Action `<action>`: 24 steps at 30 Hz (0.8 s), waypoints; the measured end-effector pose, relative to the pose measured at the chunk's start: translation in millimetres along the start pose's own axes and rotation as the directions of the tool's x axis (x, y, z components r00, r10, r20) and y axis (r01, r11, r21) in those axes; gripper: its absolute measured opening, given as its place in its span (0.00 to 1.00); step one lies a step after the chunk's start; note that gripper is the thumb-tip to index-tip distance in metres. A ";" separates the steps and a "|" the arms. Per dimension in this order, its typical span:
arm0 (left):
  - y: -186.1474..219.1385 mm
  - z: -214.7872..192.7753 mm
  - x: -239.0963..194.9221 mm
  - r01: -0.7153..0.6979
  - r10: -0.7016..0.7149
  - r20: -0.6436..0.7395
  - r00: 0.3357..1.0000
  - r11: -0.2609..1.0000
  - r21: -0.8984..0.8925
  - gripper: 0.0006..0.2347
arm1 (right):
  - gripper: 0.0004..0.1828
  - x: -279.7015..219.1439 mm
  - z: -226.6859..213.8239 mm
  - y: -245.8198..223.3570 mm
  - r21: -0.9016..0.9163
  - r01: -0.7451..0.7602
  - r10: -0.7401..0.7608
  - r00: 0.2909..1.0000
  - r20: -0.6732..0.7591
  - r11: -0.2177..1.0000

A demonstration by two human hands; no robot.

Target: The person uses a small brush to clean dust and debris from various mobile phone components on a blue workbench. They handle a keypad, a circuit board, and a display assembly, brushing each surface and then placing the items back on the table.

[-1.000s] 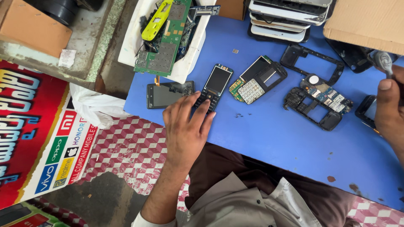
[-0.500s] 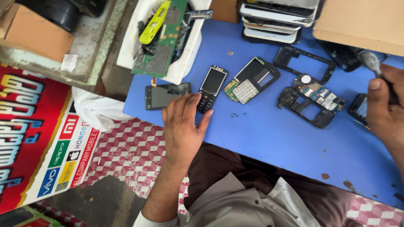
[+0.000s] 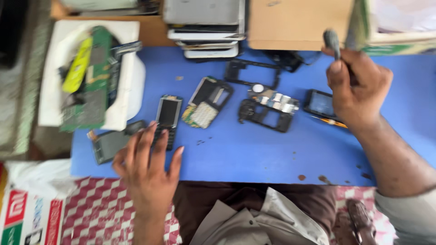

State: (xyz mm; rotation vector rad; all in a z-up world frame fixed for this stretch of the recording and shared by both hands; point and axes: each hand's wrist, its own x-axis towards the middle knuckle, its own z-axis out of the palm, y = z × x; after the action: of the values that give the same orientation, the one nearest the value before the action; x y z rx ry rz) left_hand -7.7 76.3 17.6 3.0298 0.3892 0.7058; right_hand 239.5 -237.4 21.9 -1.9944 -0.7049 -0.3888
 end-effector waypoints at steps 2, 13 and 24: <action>-4.8 4.8 -0.5 -0.085 0.080 0.068 0.994 0.993 0.079 0.20 | 0.15 2.6 -5.7 9.4 0.226 -0.124 0.129 0.992 -0.007 0.966; -33.5 47.8 -19.1 -0.227 0.243 0.138 0.960 0.966 -0.121 0.30 | 0.17 27.0 -20.3 34.1 0.590 -0.253 0.362 0.929 -0.072 0.767; -9.2 29.0 -9.2 -0.186 0.200 0.095 0.975 0.973 -0.139 0.23 | 0.18 21.5 -6.9 40.6 0.550 -0.317 0.437 0.894 -0.097 0.772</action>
State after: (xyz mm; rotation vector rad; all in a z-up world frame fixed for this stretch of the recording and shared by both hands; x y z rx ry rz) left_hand -5.2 84.5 -13.0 2.9903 0.0437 0.5451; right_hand 281.7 -252.1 8.9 -1.4865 -0.2108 -0.1426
